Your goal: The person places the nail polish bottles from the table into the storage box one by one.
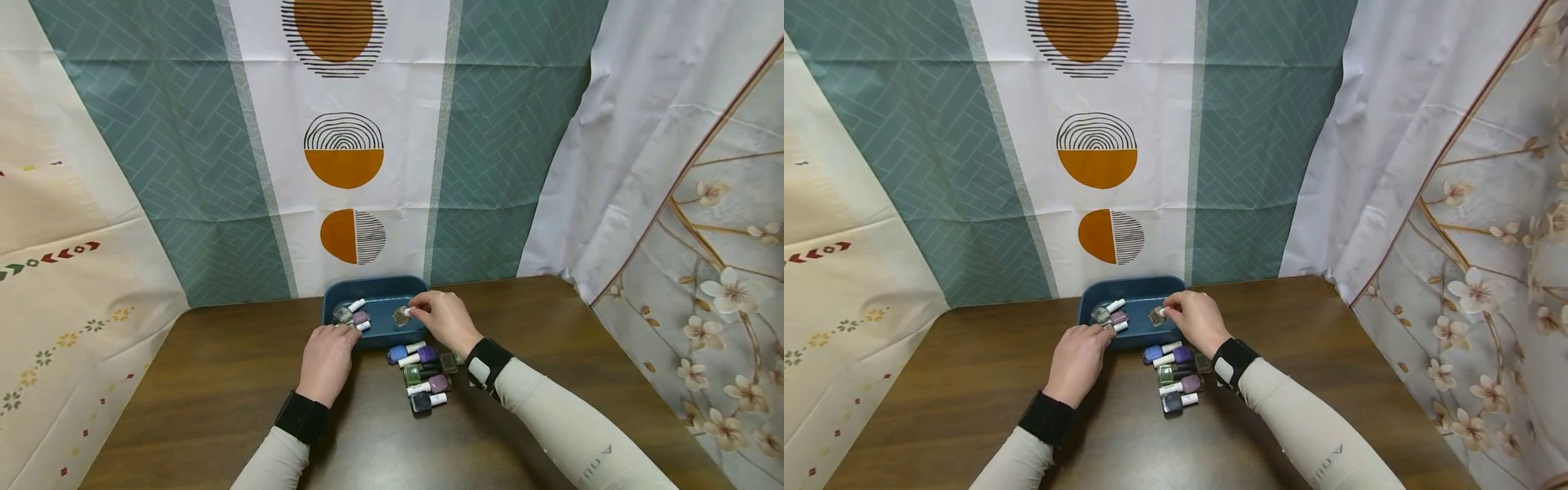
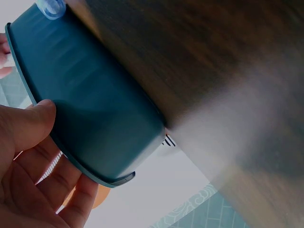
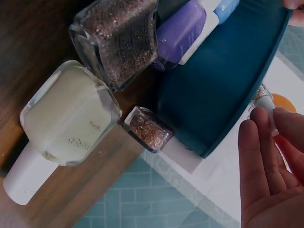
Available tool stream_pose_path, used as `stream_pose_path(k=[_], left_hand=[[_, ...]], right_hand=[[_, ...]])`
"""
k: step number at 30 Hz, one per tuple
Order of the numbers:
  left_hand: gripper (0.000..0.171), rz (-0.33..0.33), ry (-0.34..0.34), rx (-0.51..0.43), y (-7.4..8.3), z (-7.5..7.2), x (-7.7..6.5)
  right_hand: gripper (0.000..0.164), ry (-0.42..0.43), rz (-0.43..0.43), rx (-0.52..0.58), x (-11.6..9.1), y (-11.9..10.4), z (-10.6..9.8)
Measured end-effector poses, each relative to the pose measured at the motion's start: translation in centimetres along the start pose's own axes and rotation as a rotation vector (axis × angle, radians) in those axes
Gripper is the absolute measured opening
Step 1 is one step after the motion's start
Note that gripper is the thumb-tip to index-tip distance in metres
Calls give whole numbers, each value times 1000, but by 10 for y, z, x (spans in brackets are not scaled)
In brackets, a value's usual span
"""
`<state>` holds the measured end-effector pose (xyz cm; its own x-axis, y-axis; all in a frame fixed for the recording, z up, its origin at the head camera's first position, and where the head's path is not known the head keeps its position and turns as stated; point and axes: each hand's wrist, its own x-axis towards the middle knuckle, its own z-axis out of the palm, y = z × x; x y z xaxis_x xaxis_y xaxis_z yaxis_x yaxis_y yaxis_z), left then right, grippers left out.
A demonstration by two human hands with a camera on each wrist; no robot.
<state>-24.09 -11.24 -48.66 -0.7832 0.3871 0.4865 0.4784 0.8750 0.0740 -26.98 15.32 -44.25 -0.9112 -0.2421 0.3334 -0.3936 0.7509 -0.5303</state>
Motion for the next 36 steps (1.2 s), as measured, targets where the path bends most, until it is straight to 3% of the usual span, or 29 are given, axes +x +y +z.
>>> stream_pose_path(k=[14, 21, 36], left_hand=[[25, -31, -45, 1, 1, 0, -1], [23, -20, -26, 6, 1, 1, -1], [27, -30, -64, 7, 2, -2, 2]], right_hand=[[10, -47, -22, -125, 12, 1, 19], [9, -94, -41, -113, 13, -1, 22], [8, -167, -55, -160, 17, 1, 19]])
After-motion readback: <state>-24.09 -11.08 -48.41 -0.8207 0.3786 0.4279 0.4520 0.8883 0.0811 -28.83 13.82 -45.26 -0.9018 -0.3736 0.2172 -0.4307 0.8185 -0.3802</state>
